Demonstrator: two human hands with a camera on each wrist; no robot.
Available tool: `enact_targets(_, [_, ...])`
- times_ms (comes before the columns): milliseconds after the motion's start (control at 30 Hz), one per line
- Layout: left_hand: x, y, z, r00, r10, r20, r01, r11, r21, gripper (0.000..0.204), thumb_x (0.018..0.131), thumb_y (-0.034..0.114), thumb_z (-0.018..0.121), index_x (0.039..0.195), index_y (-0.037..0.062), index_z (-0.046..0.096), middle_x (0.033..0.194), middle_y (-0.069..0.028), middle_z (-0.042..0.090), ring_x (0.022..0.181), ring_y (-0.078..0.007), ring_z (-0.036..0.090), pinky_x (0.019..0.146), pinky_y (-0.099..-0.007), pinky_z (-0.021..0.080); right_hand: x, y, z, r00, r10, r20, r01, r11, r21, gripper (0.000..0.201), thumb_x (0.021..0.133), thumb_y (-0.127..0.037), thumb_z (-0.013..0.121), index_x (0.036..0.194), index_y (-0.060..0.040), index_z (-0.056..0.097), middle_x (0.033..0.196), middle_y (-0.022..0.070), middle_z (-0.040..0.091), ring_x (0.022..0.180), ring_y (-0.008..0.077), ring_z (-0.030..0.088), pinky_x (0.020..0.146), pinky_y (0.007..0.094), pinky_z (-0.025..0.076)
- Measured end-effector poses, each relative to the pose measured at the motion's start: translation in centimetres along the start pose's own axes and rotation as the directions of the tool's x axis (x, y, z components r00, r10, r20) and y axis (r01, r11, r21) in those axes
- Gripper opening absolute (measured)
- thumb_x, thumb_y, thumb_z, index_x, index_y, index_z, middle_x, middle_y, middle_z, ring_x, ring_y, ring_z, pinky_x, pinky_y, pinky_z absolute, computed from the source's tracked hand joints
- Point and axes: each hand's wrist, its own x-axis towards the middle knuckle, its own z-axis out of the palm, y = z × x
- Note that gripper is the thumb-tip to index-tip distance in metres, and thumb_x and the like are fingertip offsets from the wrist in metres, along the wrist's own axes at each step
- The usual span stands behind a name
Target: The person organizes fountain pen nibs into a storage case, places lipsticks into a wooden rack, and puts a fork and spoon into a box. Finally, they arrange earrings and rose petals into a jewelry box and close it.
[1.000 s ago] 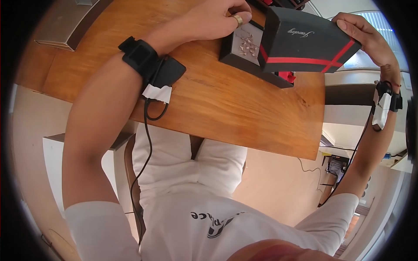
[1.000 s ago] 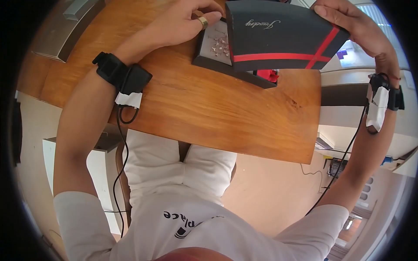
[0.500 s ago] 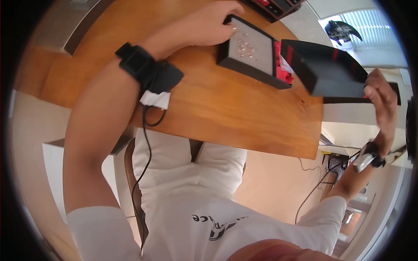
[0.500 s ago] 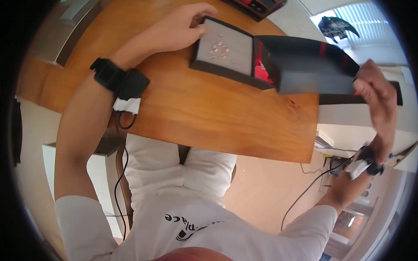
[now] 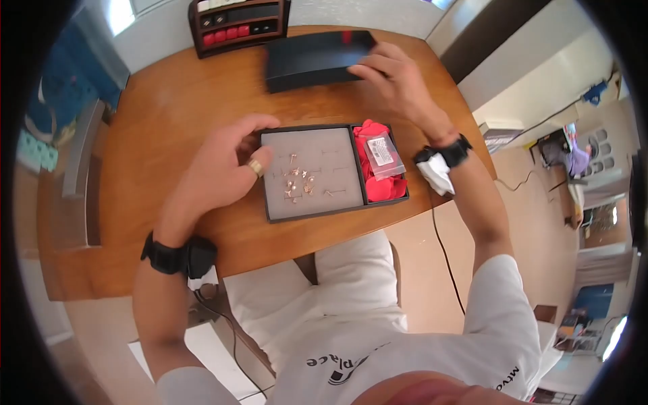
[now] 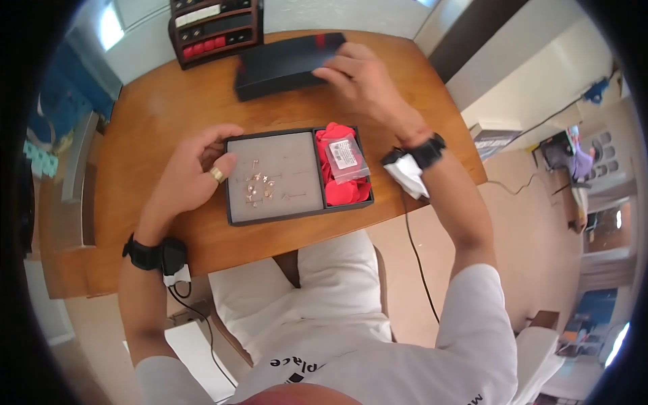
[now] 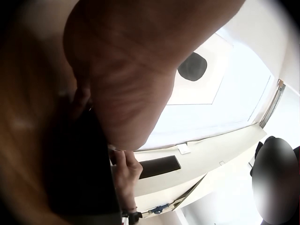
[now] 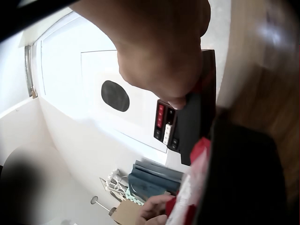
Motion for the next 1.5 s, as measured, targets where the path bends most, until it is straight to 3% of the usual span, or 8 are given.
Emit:
enact_targets(267, [-0.3, -0.9, -0.3, 0.997, -0.055, -0.06, 0.056, 0.998, 0.019, 0.033, 0.105, 0.001, 0.062, 0.138, -0.0003, 0.063, 0.11, -0.0042, 0.07, 0.099, -0.0099, 0.064, 0.09, -0.0263, 0.053, 0.4, 0.1, 3.7, 0.999, 0.025, 0.023, -0.029, 0.976, 0.217, 0.023, 0.096, -0.02, 0.077, 0.107, -0.0001, 0.074, 0.103, 0.013, 0.071, 0.1, 0.0361, 0.067, 0.085, 0.0424, 0.054])
enact_targets(333, [-0.4, -0.3, -1.0, 0.999, -0.037, -0.02, 0.039, 0.991, 0.126, 0.032, 0.105, 0.0, 0.061, 0.136, 0.0, 0.065, 0.111, -0.0051, 0.071, 0.099, -0.0107, 0.065, 0.091, -0.0272, 0.053, 0.3, -1.0, 1.2, 0.994, 0.108, 0.01, -0.108, 0.975, 0.193, 0.014, 0.102, -0.01, 0.071, 0.111, 0.0005, 0.074, 0.104, 0.0091, 0.074, 0.092, 0.0224, 0.07, 0.083, 0.0326, 0.055])
enact_targets(400, [-0.5, 0.4, -1.2, 0.997, -0.076, -0.017, 0.078, 0.981, 0.179, 0.031, 0.105, 0.0, 0.06, 0.135, 0.0001, 0.066, 0.112, -0.006, 0.072, 0.101, -0.0115, 0.065, 0.091, -0.0277, 0.054, 0.9, -4.9, -0.2, 0.993, 0.055, -0.101, -0.036, 0.983, 0.178, 0.012, 0.091, -0.003, 0.076, 0.1, 0.0021, 0.07, 0.086, 0.0155, 0.064, 0.081, 0.0346, 0.067, 0.071, 0.0394, 0.056])
enact_targets(467, [-0.3, 0.1, -1.1, 0.995, -0.101, -0.002, 0.098, 0.969, 0.227, 0.03, 0.105, 0.001, 0.06, 0.133, 0.0003, 0.067, 0.113, -0.0068, 0.073, 0.102, -0.0123, 0.066, 0.092, -0.0281, 0.054, 0.3, -8.6, -2.7, 0.958, 0.156, 0.241, -0.22, 0.938, 0.267, 0.012, 0.098, -0.004, 0.073, 0.108, 0.0032, 0.071, 0.102, 0.011, 0.071, 0.09, 0.0254, 0.069, 0.08, 0.0333, 0.055])
enact_targets(567, [-0.4, -0.4, -0.5, 0.996, 0.05, -0.075, -0.038, 0.987, 0.155, 0.028, 0.104, 0.002, 0.06, 0.131, 0.0006, 0.068, 0.114, -0.0077, 0.074, 0.102, -0.0126, 0.065, 0.091, -0.028, 0.054, 0.6, -11.4, -2.7, 0.904, -0.302, 0.302, 0.185, 0.914, 0.361, 0.022, 0.085, -0.001, 0.078, 0.104, 0.0029, 0.069, 0.097, 0.0134, 0.066, 0.085, 0.0317, 0.065, 0.074, 0.0385, 0.053])
enact_targets(767, [-0.2, 0.5, -0.9, 0.976, 0.21, -0.056, -0.182, 0.931, 0.316, 0.028, 0.097, 0.0, 0.065, 0.124, 0.0008, 0.071, 0.118, -0.009, 0.074, 0.103, -0.0177, 0.066, 0.095, -0.032, 0.053, -0.5, -13.6, 0.3, 0.867, -0.316, 0.384, 0.188, 0.923, 0.337, 0.029, 0.079, -0.009, 0.076, 0.105, 0.0012, 0.065, 0.091, 0.0115, 0.056, 0.079, 0.0326, 0.059, 0.067, 0.0423, 0.05])
enact_targets(967, [0.1, -1.5, -0.4, 0.868, 0.483, -0.114, -0.442, 0.857, 0.263, 0.02, 0.094, 0.0, 0.067, 0.113, -0.0008, 0.073, 0.119, -0.0123, 0.074, 0.109, -0.0246, 0.069, 0.099, -0.0355, 0.052, -1.5, -12.9, 3.2, 0.908, -0.311, 0.28, 0.221, 0.924, 0.312, 0.03, 0.077, -0.009, 0.073, 0.105, -0.0018, 0.066, 0.093, 0.0098, 0.055, 0.081, 0.0309, 0.06, 0.067, 0.0411, 0.05])
enact_targets(1500, [0.1, 0.7, 0.1, 0.93, 0.366, -0.042, -0.327, 0.872, 0.363, 0.023, 0.09, 0.003, 0.078, 0.112, 0.0008, 0.075, 0.13, -0.0146, 0.07, 0.119, -0.0274, 0.066, 0.108, -0.0377, 0.048, -0.4, -11.2, 3.7, 0.943, -0.328, -0.059, 0.326, 0.869, 0.374, 0.016, 0.081, 0.003, 0.078, 0.095, 0.003, 0.069, 0.081, 0.0127, 0.06, 0.065, 0.0313, 0.063, 0.056, 0.0364, 0.05])
